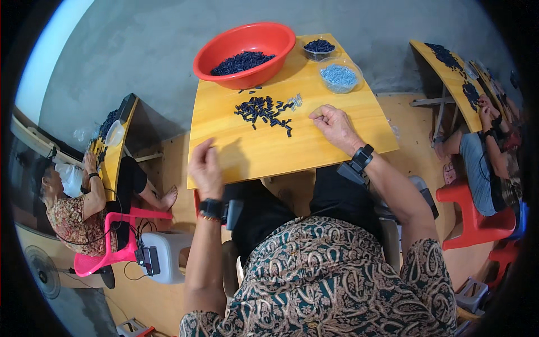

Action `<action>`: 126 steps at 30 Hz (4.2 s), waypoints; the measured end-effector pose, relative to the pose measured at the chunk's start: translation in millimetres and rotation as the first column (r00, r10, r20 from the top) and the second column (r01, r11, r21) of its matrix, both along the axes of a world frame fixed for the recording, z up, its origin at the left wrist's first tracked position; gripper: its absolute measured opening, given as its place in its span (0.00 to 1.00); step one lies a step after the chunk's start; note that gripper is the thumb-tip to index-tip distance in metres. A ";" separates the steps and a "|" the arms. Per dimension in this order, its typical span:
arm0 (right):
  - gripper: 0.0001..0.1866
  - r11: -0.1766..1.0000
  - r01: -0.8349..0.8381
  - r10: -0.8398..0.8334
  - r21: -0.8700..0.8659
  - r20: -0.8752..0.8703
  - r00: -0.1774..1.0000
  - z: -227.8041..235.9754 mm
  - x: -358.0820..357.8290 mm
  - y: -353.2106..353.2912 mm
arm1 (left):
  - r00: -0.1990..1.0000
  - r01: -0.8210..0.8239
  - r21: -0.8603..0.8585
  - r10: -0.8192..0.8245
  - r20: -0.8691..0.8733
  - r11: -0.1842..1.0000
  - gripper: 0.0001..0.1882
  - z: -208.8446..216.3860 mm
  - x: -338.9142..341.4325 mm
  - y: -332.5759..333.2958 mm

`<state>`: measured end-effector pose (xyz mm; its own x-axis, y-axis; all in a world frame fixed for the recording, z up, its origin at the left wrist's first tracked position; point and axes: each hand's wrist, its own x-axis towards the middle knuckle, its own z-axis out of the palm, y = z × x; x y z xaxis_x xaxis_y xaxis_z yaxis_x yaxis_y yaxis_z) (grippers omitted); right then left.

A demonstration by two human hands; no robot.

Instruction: Assembling small components by inserting metal parts into black plastic housings.

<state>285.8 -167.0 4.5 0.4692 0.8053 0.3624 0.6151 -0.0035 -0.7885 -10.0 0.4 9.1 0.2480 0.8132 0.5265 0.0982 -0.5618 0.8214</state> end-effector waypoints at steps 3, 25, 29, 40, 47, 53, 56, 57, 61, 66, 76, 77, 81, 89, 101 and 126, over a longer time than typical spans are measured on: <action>0.05 0.999 -0.010 0.008 0.043 0.040 0.999 -3.6 -1.6 1.8 | 0.924 0.233 0.109 -0.185 -0.336 0.966 0.15 4.9 52.1 -12.2; 0.06 0.993 0.033 -0.041 0.114 0.067 0.997 4.0 -9.9 0.7 | 0.777 0.165 0.156 -0.031 -0.629 0.974 0.10 -7.3 123.7 -51.6; 0.06 0.992 0.040 -0.046 0.117 0.057 0.997 0.6 -10.5 2.3 | 0.773 0.146 0.207 0.019 -0.634 0.967 0.07 -8.4 123.6 -50.2; 0.06 0.985 -0.001 0.011 0.173 -0.058 0.998 1.4 -10.2 -0.5 | 0.660 0.739 -0.414 -0.446 0.605 0.531 0.05 26.7 61.7 -80.1; 0.07 0.998 -0.014 0.042 0.066 -0.438 0.898 12.3 -16.1 -9.0 | 0.601 0.790 -0.387 -0.474 0.644 0.476 0.11 32.7 32.9 -92.5; 0.07 0.965 -0.135 0.238 0.226 -0.526 0.817 28.8 -62.3 -19.5 | 0.625 0.762 -0.408 -0.407 0.666 0.503 0.09 32.4 30.1 -95.4; 0.06 0.930 -0.272 0.368 0.249 -0.589 0.720 43.8 -89.0 -18.4 | 0.626 0.763 -0.443 -0.366 0.689 0.471 0.08 26.5 30.4 -98.5; 0.06 0.927 -0.301 0.374 0.224 -0.623 0.687 50.2 -95.8 -18.3 | 0.624 0.763 -0.442 -0.360 0.694 0.471 0.08 24.4 30.5 -99.2; 0.07 0.875 -0.369 0.474 0.312 -0.706 0.527 55.2 -110.6 -12.8 | 0.614 0.774 -0.454 -0.348 0.709 0.441 0.07 20.6 29.3 -102.2; 0.06 0.872 -0.379 0.477 0.309 -0.709 0.520 51.6 -115.5 -9.6 | 0.604 0.776 -0.440 -0.334 0.723 0.452 0.05 22.1 27.4 -103.6; 0.05 0.887 -0.351 0.453 0.299 -0.710 0.540 48.5 -116.5 -6.6 | 0.653 0.721 -0.444 -0.306 0.693 0.533 0.04 25.3 30.2 -106.5; 0.05 0.887 -0.355 0.452 0.295 -0.710 0.541 49.5 -116.9 -6.7 | 0.664 0.709 -0.443 -0.308 0.681 0.549 0.04 25.4 30.1 -106.8; 0.05 0.876 -0.376 0.472 0.302 -0.696 0.541 49.5 -117.2 -7.7 | 0.675 0.696 -0.448 -0.298 0.675 0.561 0.04 23.2 30.5 -106.4; 0.06 0.851 -0.414 0.518 0.321 -0.639 0.569 54.2 -110.5 -10.8 | 0.664 0.716 -0.424 -0.354 0.659 0.555 0.05 19.1 32.4 -107.5; 0.07 0.873 -0.475 0.487 0.112 -0.273 0.830 62.6 -102.1 -15.2 | 0.586 0.787 -0.477 -0.233 0.776 0.392 0.02 17.8 30.6 -110.7; 0.05 0.898 -0.422 0.433 0.125 -0.081 0.898 60.4 -116.9 -16.7 | 0.703 0.677 -0.494 -0.283 0.652 0.545 0.04 7.1 32.6 -108.5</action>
<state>168.9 -183.7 64.9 0.1275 0.8981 0.4209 0.4535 0.3246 -0.8300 22.6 -108.1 16.1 0.6117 0.7886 0.0633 -0.4885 0.3136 0.8143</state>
